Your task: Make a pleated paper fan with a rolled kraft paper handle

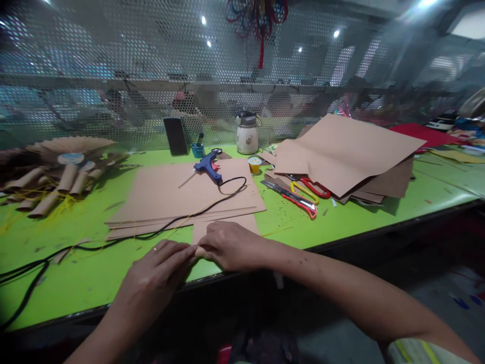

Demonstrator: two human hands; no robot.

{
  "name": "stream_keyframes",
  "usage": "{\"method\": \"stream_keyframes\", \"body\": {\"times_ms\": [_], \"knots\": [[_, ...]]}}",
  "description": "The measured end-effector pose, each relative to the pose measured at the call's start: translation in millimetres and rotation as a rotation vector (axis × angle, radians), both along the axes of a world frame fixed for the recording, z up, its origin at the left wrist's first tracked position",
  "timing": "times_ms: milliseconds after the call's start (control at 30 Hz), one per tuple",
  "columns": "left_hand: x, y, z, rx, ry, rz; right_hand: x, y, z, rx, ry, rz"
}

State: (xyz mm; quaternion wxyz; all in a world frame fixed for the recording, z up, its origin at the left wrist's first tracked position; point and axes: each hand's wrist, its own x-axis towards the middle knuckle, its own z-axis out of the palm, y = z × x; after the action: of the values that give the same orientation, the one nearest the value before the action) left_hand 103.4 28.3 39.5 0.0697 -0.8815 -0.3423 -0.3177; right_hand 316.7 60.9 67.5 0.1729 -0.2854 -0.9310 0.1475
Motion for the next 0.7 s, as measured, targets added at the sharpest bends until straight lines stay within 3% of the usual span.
{"method": "stream_keyframes", "body": {"times_ms": [333,567,700], "knots": [[1.3,1.3,0.0,0.029,0.005,0.003,-4.2,9.4,10.5,-0.218,0.042,0.013],[-1.8,2.4,-2.8,0.055,0.057,0.020,-8.2,13.6,3.6,-0.535,0.264,-0.194],[-2.4,2.2,-3.3,0.057,0.052,0.022,-7.5,18.6,4.5,-0.555,0.228,-0.155]]}}
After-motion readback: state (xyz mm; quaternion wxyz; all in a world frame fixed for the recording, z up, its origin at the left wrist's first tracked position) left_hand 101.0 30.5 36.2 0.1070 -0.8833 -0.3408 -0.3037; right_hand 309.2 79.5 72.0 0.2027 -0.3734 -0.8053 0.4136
